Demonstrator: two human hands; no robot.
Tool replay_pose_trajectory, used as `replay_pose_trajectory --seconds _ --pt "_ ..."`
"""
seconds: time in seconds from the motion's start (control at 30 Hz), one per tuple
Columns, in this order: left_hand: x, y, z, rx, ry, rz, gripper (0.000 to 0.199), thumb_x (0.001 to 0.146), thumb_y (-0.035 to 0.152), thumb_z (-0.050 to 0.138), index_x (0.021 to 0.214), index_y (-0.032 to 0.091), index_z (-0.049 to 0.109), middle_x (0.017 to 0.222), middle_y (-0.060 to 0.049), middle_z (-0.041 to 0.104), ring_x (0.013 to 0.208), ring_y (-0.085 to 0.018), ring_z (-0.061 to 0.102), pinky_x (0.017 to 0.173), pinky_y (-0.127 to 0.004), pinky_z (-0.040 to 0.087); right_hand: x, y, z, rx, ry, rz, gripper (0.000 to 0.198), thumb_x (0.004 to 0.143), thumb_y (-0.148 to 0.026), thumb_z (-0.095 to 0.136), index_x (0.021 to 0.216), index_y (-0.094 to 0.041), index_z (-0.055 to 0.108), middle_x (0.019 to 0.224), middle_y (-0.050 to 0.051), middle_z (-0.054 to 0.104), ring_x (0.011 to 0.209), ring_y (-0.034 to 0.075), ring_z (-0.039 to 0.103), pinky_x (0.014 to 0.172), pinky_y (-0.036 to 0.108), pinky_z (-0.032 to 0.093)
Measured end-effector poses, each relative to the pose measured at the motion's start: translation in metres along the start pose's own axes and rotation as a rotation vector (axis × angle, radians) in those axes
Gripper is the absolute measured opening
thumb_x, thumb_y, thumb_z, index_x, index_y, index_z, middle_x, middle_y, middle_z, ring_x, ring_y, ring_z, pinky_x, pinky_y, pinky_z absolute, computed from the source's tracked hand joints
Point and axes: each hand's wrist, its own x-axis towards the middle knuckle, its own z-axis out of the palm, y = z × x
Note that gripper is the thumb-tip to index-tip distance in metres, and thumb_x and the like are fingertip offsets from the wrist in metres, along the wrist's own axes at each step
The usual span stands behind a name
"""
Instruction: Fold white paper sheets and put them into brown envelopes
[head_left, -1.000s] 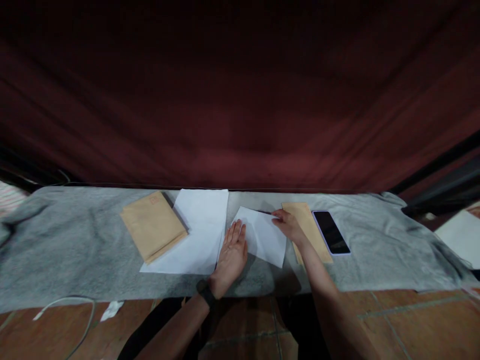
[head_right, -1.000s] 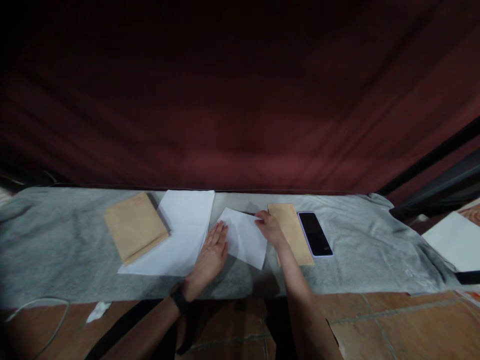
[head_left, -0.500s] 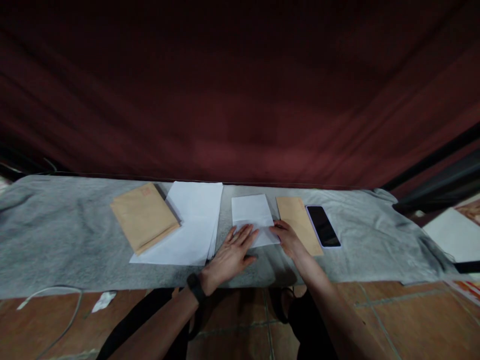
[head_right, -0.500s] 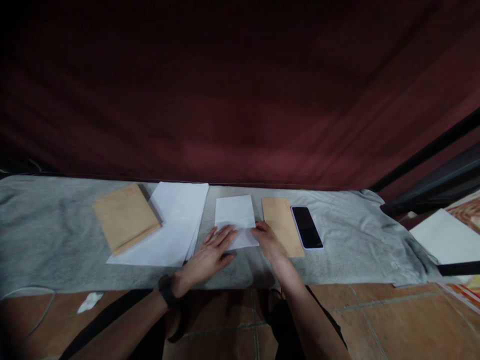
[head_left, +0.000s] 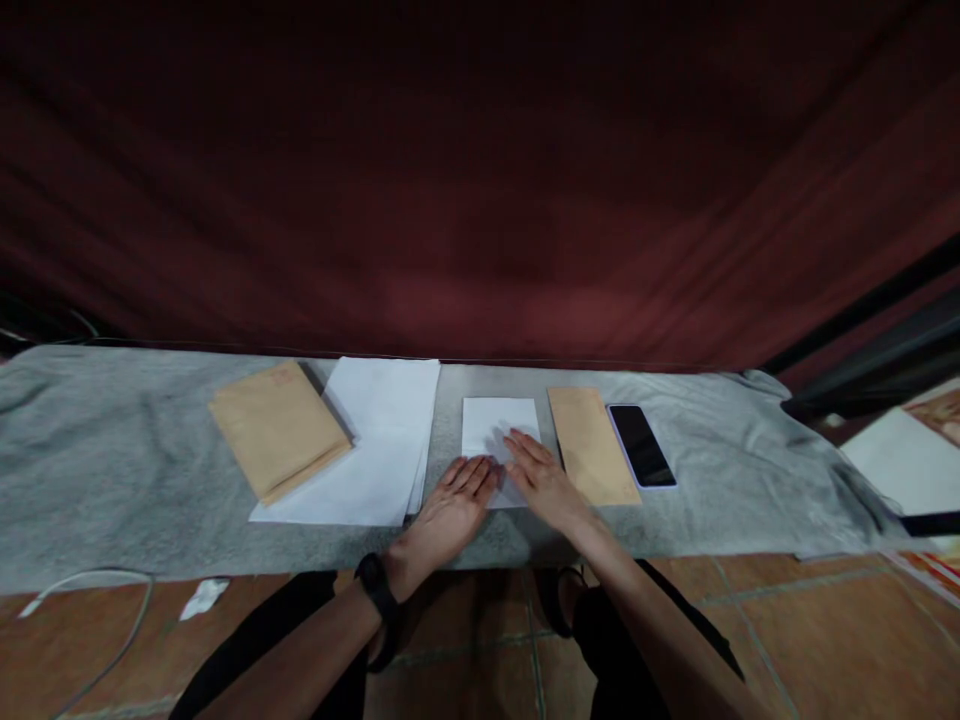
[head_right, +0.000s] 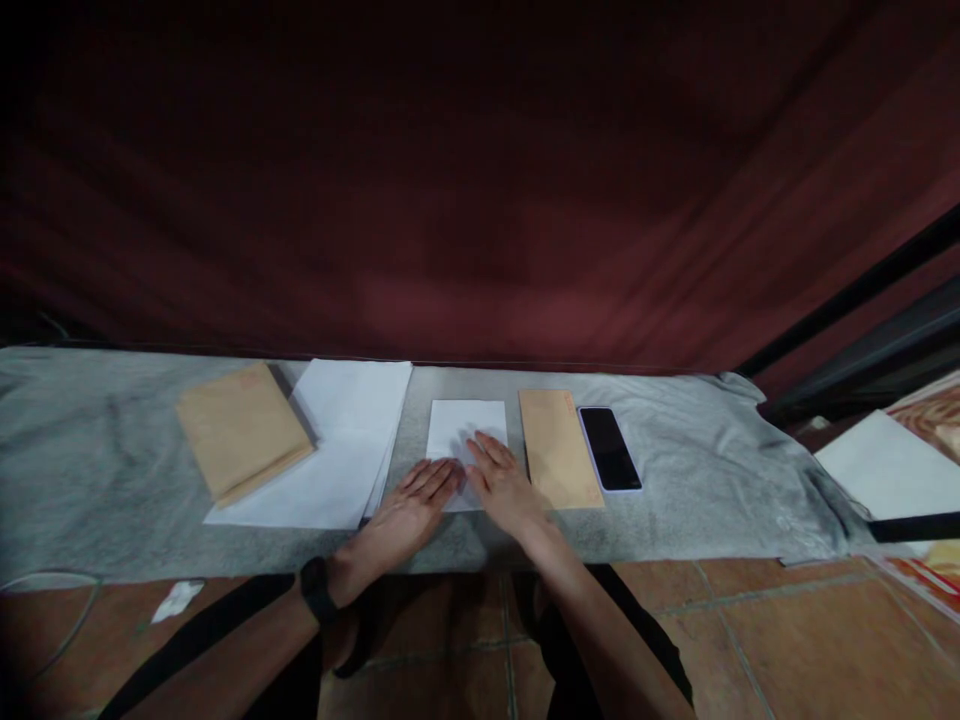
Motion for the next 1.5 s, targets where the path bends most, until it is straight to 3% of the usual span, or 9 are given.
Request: replay_pose_trajectory --seconds 0.13,0.3,0.57,0.7,0.9,1.07,1.23,1.37,1.5 --pt "-0.003 0.0 0.004 -0.052 0.036 -0.037 0.059 0.092 0.022 0.055 0.148 0.009 0.041 0.156 -0.018 0.042 0.148 -0.027 0.035 0.121 -0.044 0.03 -0.003 -0.008 0.017 -0.075 -0.142 -0.074 0.053 0.107 -0.044 0.029 0.155 -0.022 0.037 0.163 0.006 0.031 0.152 0.024 0.027 0.125 0.05 0.022" --pt "-0.006 -0.005 0.003 -0.072 0.025 -0.085 0.061 0.09 0.025 0.057 0.148 0.008 0.042 0.157 -0.019 0.039 0.148 -0.028 0.034 0.121 -0.043 0.032 -0.008 0.005 0.015 -0.123 -0.13 0.004 0.056 0.107 -0.044 0.027 0.156 -0.019 0.033 0.164 0.008 0.026 0.153 0.022 0.022 0.126 0.046 0.022" --pt "-0.011 -0.023 -0.01 -0.156 -0.015 -0.097 0.054 0.088 0.009 0.05 0.142 0.013 0.052 0.151 -0.014 0.05 0.141 -0.024 0.046 0.117 -0.042 0.038 -0.014 0.009 0.002 -0.033 -0.108 0.058 0.056 0.106 -0.044 0.028 0.151 -0.013 0.043 0.161 0.012 0.035 0.15 0.024 0.03 0.123 0.047 0.03" --pt "-0.011 -0.031 -0.023 -0.227 0.024 -0.152 0.044 0.091 0.01 0.052 0.133 0.016 0.06 0.14 -0.011 0.062 0.129 -0.024 0.058 0.111 -0.041 0.045 -0.019 0.002 -0.02 0.111 -0.217 0.077 0.054 0.105 -0.052 0.033 0.147 -0.023 0.05 0.16 0.007 0.038 0.149 0.023 0.034 0.122 0.046 0.032" --pt "-0.012 -0.039 -0.034 -0.332 0.05 -0.224 0.024 0.098 0.023 0.051 0.115 0.02 0.069 0.115 -0.006 0.074 0.103 -0.022 0.07 0.093 -0.036 0.056 -0.024 0.007 -0.049 0.309 -0.362 -0.048 0.06 0.098 -0.05 0.054 0.153 -0.032 0.038 0.156 0.002 0.046 0.143 0.022 0.043 0.118 0.043 0.038" --pt "-0.017 -0.049 -0.029 -0.319 0.002 -0.117 0.041 0.085 0.002 0.055 0.118 0.022 0.07 0.128 -0.005 0.069 0.119 -0.02 0.063 0.105 -0.035 0.05 -0.026 0.014 -0.038 0.22 -0.306 -0.135 0.048 0.096 -0.017 0.055 0.142 -0.031 0.056 0.147 0.003 0.057 0.138 0.02 0.05 0.118 0.042 0.04" --pt "-0.02 -0.044 -0.026 -0.217 -0.031 -0.033 0.048 0.084 0.002 0.054 0.125 0.023 0.066 0.14 -0.005 0.062 0.13 -0.02 0.056 0.113 -0.036 0.043 -0.032 0.018 -0.023 0.079 -0.246 -0.124 0.064 0.086 0.001 0.05 0.144 -0.027 0.053 0.156 0.006 0.045 0.144 0.02 0.042 0.121 0.045 0.035" --pt "-0.02 -0.032 -0.027 -0.128 -0.081 -0.059 0.053 0.088 0.007 0.052 0.14 0.018 0.055 0.153 -0.011 0.049 0.138 -0.024 0.048 0.116 -0.041 0.039 -0.038 0.022 -0.024 0.094 -0.264 -0.12 0.068 0.087 0.0 0.046 0.149 -0.027 0.046 0.16 0.004 0.038 0.148 0.019 0.035 0.123 0.046 0.032" --pt "-0.026 -0.03 -0.029 -0.151 -0.09 -0.032 0.061 0.087 0.019 0.062 0.145 0.023 0.049 0.159 -0.009 0.04 0.145 -0.025 0.039 0.12 -0.041 0.033 -0.041 0.022 -0.04 0.236 -0.325 -0.021 0.057 0.094 -0.008 0.037 0.142 -0.032 0.055 0.153 -0.002 0.049 0.142 0.019 0.045 0.121 0.043 0.037"
